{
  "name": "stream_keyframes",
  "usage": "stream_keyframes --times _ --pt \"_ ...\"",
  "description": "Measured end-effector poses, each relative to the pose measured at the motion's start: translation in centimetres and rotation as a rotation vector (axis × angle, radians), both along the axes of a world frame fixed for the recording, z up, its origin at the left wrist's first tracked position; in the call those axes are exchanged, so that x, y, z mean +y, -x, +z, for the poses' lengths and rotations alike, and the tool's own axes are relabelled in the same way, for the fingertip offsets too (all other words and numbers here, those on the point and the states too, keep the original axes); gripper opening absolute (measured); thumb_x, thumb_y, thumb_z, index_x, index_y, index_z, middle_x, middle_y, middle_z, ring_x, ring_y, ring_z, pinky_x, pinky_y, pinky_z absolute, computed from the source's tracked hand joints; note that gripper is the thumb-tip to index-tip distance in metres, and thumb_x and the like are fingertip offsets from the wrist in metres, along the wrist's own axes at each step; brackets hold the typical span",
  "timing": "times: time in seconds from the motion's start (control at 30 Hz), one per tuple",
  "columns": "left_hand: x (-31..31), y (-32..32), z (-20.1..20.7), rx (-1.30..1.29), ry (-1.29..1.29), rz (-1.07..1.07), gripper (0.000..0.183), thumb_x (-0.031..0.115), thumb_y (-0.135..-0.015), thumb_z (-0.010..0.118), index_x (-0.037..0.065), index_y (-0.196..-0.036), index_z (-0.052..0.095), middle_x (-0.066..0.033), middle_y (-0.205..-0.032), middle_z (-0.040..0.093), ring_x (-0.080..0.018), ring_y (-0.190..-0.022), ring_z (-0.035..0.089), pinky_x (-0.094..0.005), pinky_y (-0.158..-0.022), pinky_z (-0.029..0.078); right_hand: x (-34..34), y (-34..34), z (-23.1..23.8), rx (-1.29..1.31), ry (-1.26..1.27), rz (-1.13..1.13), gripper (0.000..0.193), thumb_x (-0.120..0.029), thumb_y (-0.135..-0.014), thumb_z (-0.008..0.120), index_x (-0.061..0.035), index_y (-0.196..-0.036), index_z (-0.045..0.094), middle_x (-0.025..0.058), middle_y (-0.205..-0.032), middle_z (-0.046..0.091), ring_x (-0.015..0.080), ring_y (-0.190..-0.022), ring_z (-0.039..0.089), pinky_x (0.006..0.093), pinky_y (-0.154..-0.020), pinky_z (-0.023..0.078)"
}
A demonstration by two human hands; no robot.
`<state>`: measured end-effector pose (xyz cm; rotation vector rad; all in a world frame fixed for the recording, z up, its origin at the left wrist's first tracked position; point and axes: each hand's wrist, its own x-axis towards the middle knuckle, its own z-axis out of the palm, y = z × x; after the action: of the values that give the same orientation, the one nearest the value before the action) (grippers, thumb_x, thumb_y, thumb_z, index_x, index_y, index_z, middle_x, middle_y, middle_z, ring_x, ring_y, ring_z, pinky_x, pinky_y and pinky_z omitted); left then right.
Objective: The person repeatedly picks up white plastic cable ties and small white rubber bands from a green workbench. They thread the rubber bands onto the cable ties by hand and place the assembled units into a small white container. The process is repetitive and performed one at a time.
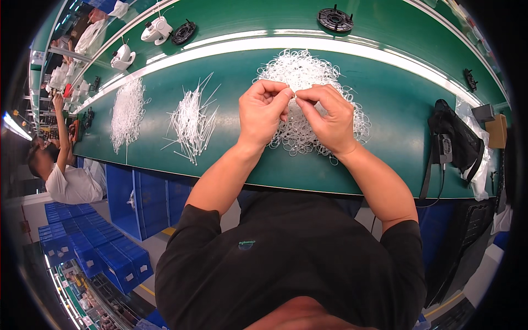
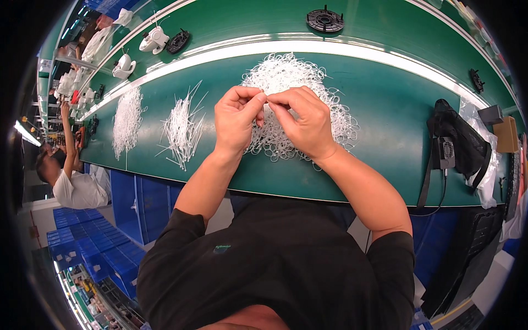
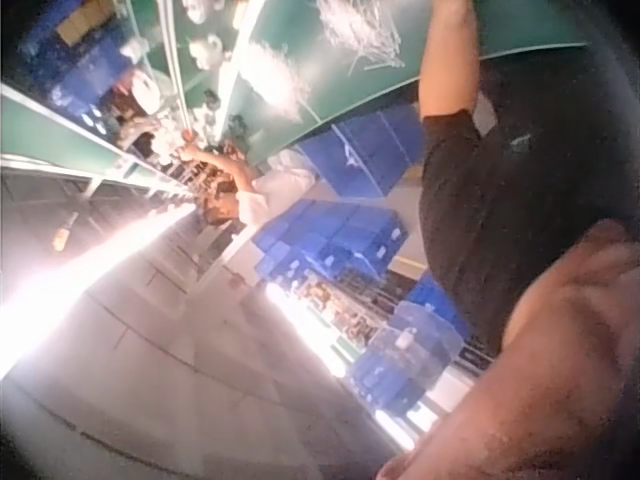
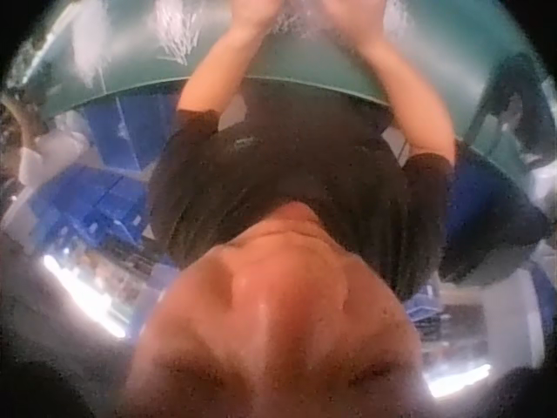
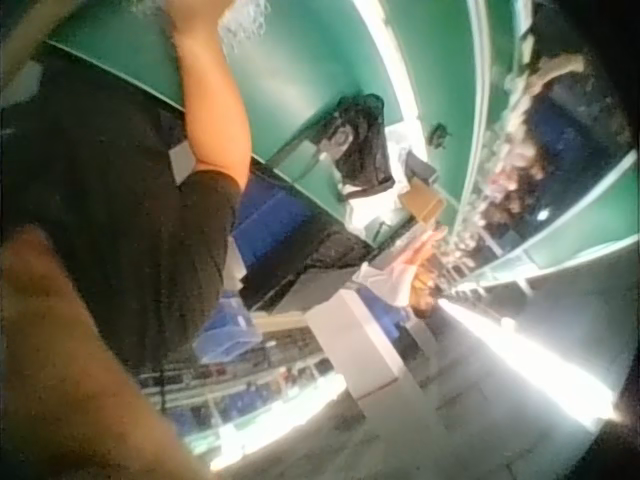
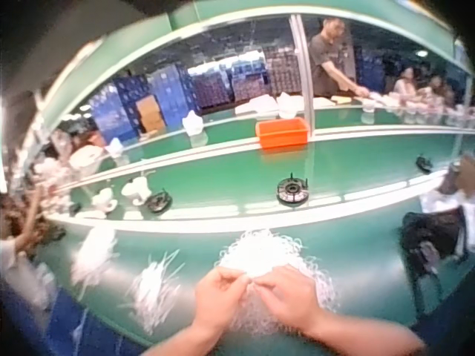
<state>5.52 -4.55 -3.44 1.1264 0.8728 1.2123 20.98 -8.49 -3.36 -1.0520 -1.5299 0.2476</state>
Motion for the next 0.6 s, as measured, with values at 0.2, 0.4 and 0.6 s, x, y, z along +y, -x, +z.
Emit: stream_keyframes --times 0.2,0.4,0.6 --pt "0.2 0.1 -0.3 0.014 -0.009 -0.004 0.012 0.004 -0.092 0.073 -0.003 -0.097 0.065 -0.0049 -0.078 0.067 -0.0059 -0.06 0.06 -0.0201 -0.049 0.048 0.2 -0.2 -0.2 -0.055 -0.04 0.008 0.015 0.002 -0.08 0.076 -0.0062 -0.092 0.073 0.0065 -0.084 0.072 0.0239 -0.078 0.067 0.0342 -0.069 0.052" --pt "0.2 0.3 -0.3 0.135 -0.056 -0.024 0.009 0.003 -0.091 0.073 -0.002 -0.096 0.068 -0.0026 -0.078 0.067 -0.0046 -0.064 0.059 -0.0206 -0.054 0.047 0.1 -0.1 -0.1 -0.028 -0.018 -0.01 0.014 0.001 -0.08 0.075 -0.0061 -0.092 0.073 0.0065 -0.083 0.071 0.0242 -0.077 0.066 0.0346 -0.069 0.052" --pt "0.2 0.3 -1.1 0.288 -0.278 -0.015 0.006 0.002 -0.088 0.072 0.0 -0.093 0.072 -0.0004 -0.078 0.068 -0.0043 -0.067 0.058 -0.0222 -0.06 0.047 0.2 -0.1 -0.1 -0.035 0.014 -0.018 0.013 0.001 -0.08 0.075 -0.0049 -0.091 0.073 0.0084 -0.082 0.07 0.0249 -0.074 0.065 0.0351 -0.067 0.051"
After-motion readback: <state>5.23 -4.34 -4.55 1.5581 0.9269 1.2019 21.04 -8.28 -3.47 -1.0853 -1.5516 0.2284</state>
